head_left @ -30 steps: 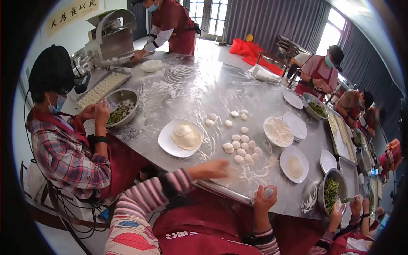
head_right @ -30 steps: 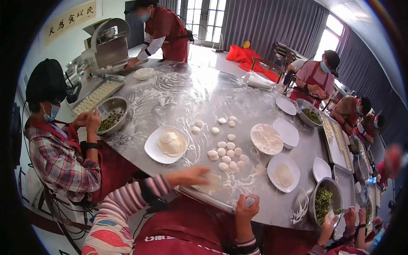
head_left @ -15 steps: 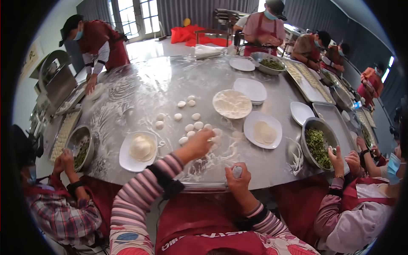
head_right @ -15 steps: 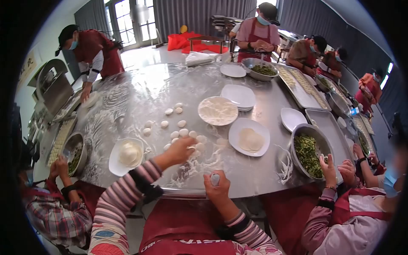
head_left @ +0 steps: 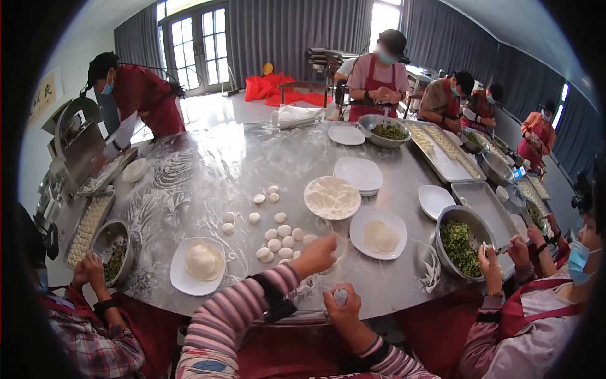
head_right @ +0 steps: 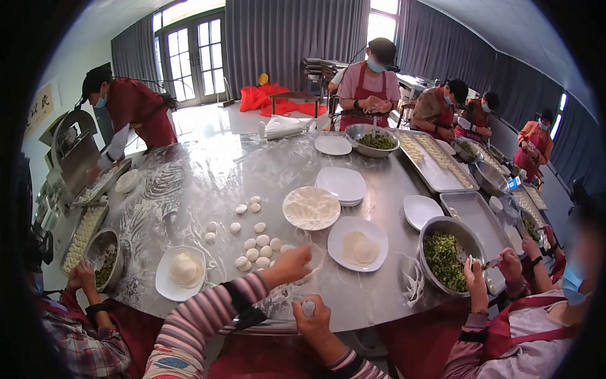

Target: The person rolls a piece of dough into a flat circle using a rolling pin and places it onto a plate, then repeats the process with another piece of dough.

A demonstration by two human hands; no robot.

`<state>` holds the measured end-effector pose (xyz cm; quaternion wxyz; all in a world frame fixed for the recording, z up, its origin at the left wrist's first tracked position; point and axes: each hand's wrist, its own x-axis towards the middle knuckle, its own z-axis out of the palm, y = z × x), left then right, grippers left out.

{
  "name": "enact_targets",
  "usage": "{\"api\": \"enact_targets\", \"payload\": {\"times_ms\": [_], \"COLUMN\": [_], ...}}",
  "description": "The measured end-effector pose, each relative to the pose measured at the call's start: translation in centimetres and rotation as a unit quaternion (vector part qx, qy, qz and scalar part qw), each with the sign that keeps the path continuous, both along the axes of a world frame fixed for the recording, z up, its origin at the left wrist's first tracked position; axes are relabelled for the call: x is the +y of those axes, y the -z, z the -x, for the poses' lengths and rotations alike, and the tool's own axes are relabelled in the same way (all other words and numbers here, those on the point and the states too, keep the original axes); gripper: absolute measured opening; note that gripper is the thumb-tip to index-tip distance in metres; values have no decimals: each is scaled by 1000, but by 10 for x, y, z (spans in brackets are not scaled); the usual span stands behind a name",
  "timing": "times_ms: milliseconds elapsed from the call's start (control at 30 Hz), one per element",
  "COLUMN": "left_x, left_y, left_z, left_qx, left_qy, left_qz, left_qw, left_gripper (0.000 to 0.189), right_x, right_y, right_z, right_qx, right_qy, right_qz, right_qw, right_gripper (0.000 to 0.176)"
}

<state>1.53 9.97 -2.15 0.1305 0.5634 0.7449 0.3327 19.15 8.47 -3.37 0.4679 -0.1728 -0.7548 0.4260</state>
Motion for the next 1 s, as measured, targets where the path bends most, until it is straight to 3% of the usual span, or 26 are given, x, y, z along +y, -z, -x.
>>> {"api": "enact_targets", "payload": {"times_ms": [100,200,267,433,600,700,767,867,1000], "left_x": [-54,-100,-121,-142,-131,-138,-142,-129,-118], "left_y": [-12,-8,0,2,-11,-1,4,-3,2], "left_z": [4,3,0,-2,-9,-14,-18,-18,-3], "left_qx": [-159,-213,-99,-129,-138,-110,-108,-49,-123], "left_qy": [34,31,-61,-101,-30,-38,-39,-77,-12], "left_qz": [59,108,118,64,92,76,76,100,86], "left_qw": [985,971,986,984,986,990,990,991,989], "left_gripper": [23,22,17,15,19,17,14,14,12], "right_x": [-4,-5,2,9,20,11,6,23,22], "right_y": [-6,-10,-15,-35,-10,-8,-1,1,-9], "right_z": [-1,-2,4,34,47,29,22,55,53], "right_qx": [1,-8,-17,7,0,-41,4,-11,-67], "right_qy": [10,23,9,14,22,64,48,83,34], "right_qz": [-8,-11,-7,-86,-65,-171,-39,-90,-25], "right_qw": [1000,1000,1000,996,998,982,998,992,997], "right_gripper": [25,23,21,24,22,20,19,20,21]}}
